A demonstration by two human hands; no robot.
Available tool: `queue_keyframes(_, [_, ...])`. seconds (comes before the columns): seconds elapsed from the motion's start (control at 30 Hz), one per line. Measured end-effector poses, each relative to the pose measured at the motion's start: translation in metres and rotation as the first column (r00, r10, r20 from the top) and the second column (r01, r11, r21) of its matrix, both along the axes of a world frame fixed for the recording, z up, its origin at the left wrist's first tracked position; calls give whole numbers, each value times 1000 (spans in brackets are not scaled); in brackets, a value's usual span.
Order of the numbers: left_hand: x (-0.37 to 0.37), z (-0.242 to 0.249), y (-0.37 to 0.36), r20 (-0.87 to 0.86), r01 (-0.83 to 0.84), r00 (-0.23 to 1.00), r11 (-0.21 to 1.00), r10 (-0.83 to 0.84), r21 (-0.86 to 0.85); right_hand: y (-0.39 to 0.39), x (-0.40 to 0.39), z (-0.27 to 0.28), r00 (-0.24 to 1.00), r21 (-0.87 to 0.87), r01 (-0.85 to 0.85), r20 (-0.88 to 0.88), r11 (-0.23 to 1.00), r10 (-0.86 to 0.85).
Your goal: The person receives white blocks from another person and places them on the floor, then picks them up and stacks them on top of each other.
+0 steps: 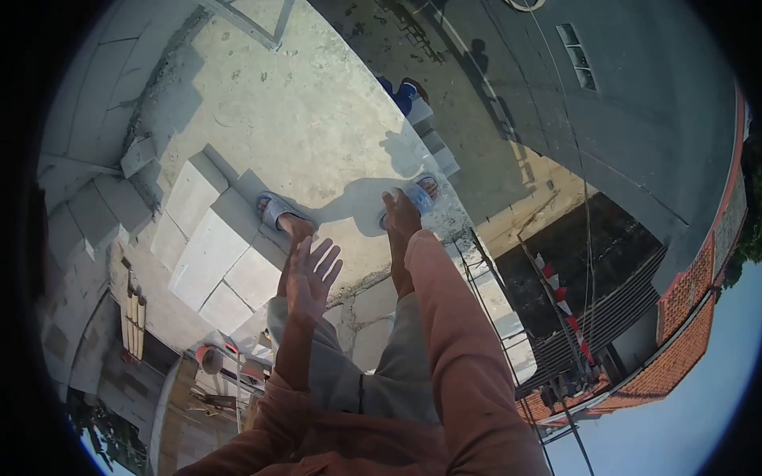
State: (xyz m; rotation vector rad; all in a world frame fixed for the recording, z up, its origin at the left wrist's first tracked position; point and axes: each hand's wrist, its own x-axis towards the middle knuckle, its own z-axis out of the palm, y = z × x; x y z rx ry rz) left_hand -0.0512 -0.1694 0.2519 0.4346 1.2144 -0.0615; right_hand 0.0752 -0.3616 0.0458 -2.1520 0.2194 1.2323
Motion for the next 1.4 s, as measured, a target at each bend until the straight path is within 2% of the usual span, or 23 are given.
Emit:
queue_keyframes(0.07, [20,-1,-39,-44,98,994,993,-101,-58,-61,13,-3,990,-43,126,68,991,-123])
queue_keyframes(0.13, [44,3,-71,-99,219,968,971,-228,-96,-116,17,-15,973,-48,185,151,982,-175])
queue_keyframes(0.2, [66,6,-86,-106,310,942,947,-318,-85,-161,25,-21,978,-37,202,60,979,-200])
queue_keyframes(0.27, [88,-5,-95,-90,428,898,903,-430,-46,-202,24,-45,969,-54,237,90,970,-232])
queue_keyframes(0.33, [119,-20,-94,-67,544,837,839,-543,-8,-238,23,-76,956,-94,295,35,951,-293])
queue_keyframes(0.37, [135,-30,-91,-59,580,813,814,-580,-10,-242,23,-72,878,-81,475,-33,876,-478])
queue_keyframes(0.43, [169,-56,-86,-52,661,750,750,-660,11,-241,47,-37,610,-94,772,-169,629,-774])
queue_keyframes(0.53, [236,-104,-88,-73,806,587,575,-806,137,-250,57,-37,462,-29,871,-292,490,-838])
queue_keyframes(0.6, [273,-160,-89,-113,867,482,454,-869,206,-255,59,-52,360,20,929,-287,370,-888])
queue_keyframes(0.77, [349,-262,-107,-181,937,246,187,-952,294,-252,55,-92,175,19,984,-274,176,-946])
queue_keyframes(0.87, [371,-316,-110,-249,935,149,55,-957,350,-250,52,-118,95,49,995,-291,84,-952])
queue_keyframes(0.93, [385,-338,-112,-293,958,79,-9,-953,288,-247,51,-128,66,80,996,-334,41,-940])
queue_keyframes(1.03, [408,-378,-109,-350,974,53,-28,-935,223,-235,53,-141,-104,148,972,-432,-185,-896])
queue_keyframes(1.13, [415,-392,-130,-356,977,40,-39,-934,211,-229,49,-157,-185,137,950,-476,-280,-860])
queue_keyframes(1.4, [407,-474,-181,-381,964,64,-42,-922,262,-264,35,-244,-78,170,971,-443,-169,-893])
